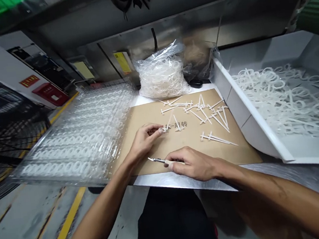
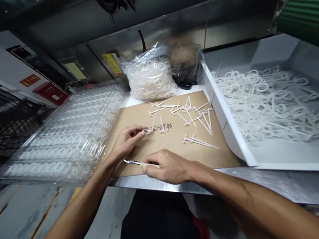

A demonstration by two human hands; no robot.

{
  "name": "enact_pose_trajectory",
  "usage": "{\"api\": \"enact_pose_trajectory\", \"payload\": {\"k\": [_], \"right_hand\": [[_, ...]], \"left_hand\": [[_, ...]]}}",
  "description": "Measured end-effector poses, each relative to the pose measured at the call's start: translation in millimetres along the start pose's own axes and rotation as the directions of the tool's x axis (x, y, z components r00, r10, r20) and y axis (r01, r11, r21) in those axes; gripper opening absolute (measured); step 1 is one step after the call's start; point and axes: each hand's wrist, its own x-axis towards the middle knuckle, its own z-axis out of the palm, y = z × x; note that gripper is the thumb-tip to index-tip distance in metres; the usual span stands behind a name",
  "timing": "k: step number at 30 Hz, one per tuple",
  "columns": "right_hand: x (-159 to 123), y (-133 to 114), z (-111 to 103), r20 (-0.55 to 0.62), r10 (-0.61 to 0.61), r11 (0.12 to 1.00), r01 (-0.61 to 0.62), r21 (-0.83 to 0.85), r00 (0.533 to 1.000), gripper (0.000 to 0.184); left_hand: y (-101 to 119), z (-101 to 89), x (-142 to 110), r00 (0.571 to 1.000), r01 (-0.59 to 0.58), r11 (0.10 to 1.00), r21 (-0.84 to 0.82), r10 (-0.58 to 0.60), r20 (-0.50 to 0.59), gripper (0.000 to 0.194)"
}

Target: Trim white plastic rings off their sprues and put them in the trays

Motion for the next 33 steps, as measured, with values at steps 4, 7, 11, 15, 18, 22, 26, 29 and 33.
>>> {"api": "enact_pose_trajectory", "payload": {"k": [4,7,11,15,18,22,26,29,33], "right_hand": [[2,1,0,0.005,0.011,1.0,-0.011,0.02,1.0,0.021],[2,1,1,0.011,0.027,0.999,-0.027,0.036,1.0,0.022],[0,2,2,0.011,0.052,0.996,-0.052,0.066,0.999,0.025],[-2,3,2,-0.047,0.098,0.991,-0.093,0.097,0.994,0.032],[-3,3,-1,-0.135,0.147,0.985,-0.133,0.11,0.98,0.037],[-4,3,-5,-0.225,0.22,0.973,-0.198,0.117,0.949,0.039],[-4,2,-5,-0.216,0.267,0.963,-0.257,0.077,0.939,0.036],[-4,1,-3,-0.186,0.286,0.958,-0.275,0.085,0.94,0.038],[-4,-2,-1,-0.144,0.31,0.947,-0.291,0.139,0.94,0.04]], "left_hand": [[-15,-6.0,-16,0.999,-0.036,0.986,0.163,0.04,-0.023,0.025],[-18,-4.4,-18,0.997,-0.066,0.965,0.255,0.074,-0.021,0.023],[-20,1.5,-19,0.994,-0.057,0.942,0.33,0.083,-0.066,0.03],[-17,2.9,-21,0.987,-0.036,0.939,0.343,0.087,-0.132,0.019],[-4,-1.8,-27,0.975,-0.042,0.95,0.309,0.107,-0.196,0.016],[16,-2.8,-46,0.918,-0.097,0.977,0.187,0.161,-0.363,0.018],[21,10.7,-66,0.87,-0.105,0.994,0.008,0.096,-0.483,0.021],[19,20.2,-75,0.842,-0.123,0.989,-0.086,0.058,-0.536,0.021],[18,22.4,-77,0.834,-0.165,0.978,-0.128,0.069,-0.548,0.022]]}}
